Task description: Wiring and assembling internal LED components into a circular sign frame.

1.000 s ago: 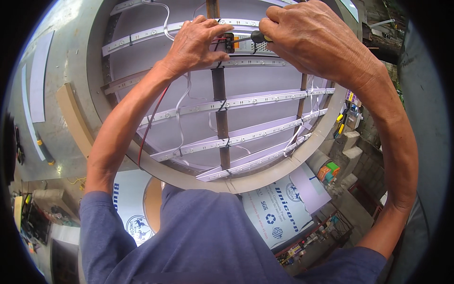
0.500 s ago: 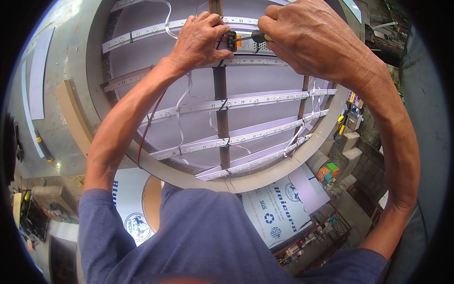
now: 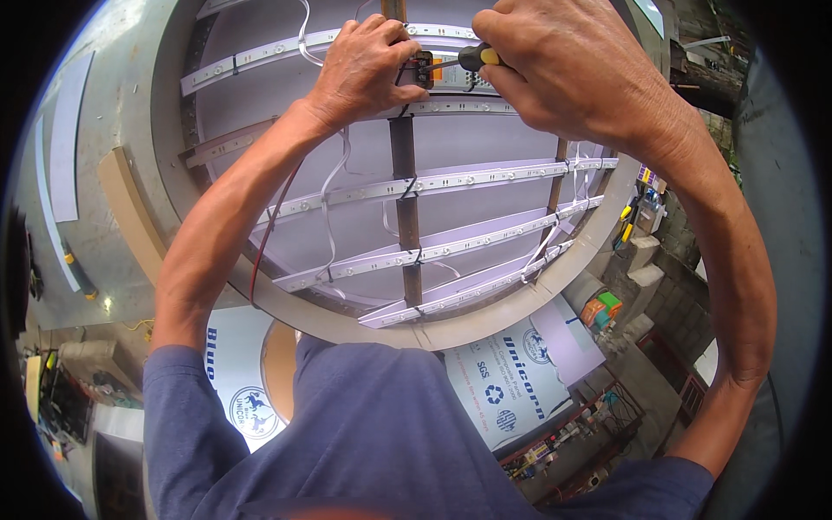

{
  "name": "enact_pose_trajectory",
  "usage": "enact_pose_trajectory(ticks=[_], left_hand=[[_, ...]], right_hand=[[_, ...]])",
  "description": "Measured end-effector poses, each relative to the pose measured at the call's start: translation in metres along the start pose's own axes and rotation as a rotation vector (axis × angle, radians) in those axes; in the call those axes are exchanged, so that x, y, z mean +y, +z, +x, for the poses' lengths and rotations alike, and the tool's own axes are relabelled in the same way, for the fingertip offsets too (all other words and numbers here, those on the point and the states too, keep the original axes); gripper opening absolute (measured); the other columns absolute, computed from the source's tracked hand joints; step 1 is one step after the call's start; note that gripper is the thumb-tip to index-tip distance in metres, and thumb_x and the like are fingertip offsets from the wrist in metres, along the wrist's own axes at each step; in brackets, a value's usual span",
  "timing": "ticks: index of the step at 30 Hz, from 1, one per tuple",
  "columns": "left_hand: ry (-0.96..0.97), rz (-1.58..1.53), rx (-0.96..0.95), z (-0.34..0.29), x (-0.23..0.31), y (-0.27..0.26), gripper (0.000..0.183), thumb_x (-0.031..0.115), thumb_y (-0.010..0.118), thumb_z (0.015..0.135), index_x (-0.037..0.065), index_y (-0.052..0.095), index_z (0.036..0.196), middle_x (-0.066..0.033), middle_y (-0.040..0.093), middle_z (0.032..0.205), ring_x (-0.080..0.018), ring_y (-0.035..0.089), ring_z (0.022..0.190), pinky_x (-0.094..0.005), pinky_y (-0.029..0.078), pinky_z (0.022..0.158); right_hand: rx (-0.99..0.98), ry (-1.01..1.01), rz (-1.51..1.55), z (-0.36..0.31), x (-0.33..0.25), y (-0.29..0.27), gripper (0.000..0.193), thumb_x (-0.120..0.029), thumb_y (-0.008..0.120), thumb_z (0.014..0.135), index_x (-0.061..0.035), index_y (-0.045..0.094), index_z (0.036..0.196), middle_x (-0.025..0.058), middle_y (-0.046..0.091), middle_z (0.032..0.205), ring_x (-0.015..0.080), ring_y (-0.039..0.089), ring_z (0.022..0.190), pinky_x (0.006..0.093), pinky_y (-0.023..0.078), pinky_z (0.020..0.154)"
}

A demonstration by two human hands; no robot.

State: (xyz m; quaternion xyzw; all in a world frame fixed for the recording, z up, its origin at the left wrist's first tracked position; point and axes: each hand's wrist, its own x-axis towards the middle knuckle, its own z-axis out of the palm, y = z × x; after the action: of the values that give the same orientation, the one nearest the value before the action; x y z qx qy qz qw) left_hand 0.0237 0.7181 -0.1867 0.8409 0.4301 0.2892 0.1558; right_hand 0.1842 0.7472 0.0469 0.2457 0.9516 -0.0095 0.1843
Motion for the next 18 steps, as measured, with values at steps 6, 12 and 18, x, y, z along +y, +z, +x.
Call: enact_pose_trajectory(ticks=[6, 12, 18], left_hand=[[-0.01, -0.003, 0.007, 0.0, 0.001, 0.0, 0.054, 0.048, 0.089, 0.063, 0.013, 0.076, 0.103, -0.0035, 0.065, 0.102, -0.0195, 0.057, 0.102, -0.0354, 0.041, 0.085], [-0.012, 0.014, 0.011, -0.001, 0.001, 0.001, 0.054, 0.048, 0.089, 0.063, 0.013, 0.076, 0.102, -0.0033, 0.066, 0.102, -0.019, 0.057, 0.102, -0.0358, 0.041, 0.085], [0.016, -0.074, -0.029, 0.005, 0.0, -0.012, 0.045, 0.039, 0.086, 0.063, 0.006, 0.07, 0.09, -0.009, 0.06, 0.097, -0.0258, 0.056, 0.101, -0.043, 0.044, 0.083]], right_hand=[[-0.046, 0.186, 0.084, 0.007, -0.007, -0.002, 0.02, -0.019, 0.074, 0.084, -0.0017, 0.068, 0.089, 0.0109, 0.06, 0.072, 0.0261, 0.055, 0.069, 0.0426, 0.042, 0.071], [-0.026, 0.317, 0.14, 0.008, -0.012, -0.002, 0.025, -0.022, 0.075, 0.083, 0.002, 0.072, 0.088, 0.0132, 0.064, 0.07, 0.024, 0.056, 0.065, 0.04, 0.045, 0.065], [-0.093, 0.448, 0.295, 0.023, -0.019, -0.022, 0.024, -0.019, 0.071, 0.08, 0.0051, 0.068, 0.076, 0.0137, 0.058, 0.055, 0.0229, 0.054, 0.047, 0.0366, 0.044, 0.051]])
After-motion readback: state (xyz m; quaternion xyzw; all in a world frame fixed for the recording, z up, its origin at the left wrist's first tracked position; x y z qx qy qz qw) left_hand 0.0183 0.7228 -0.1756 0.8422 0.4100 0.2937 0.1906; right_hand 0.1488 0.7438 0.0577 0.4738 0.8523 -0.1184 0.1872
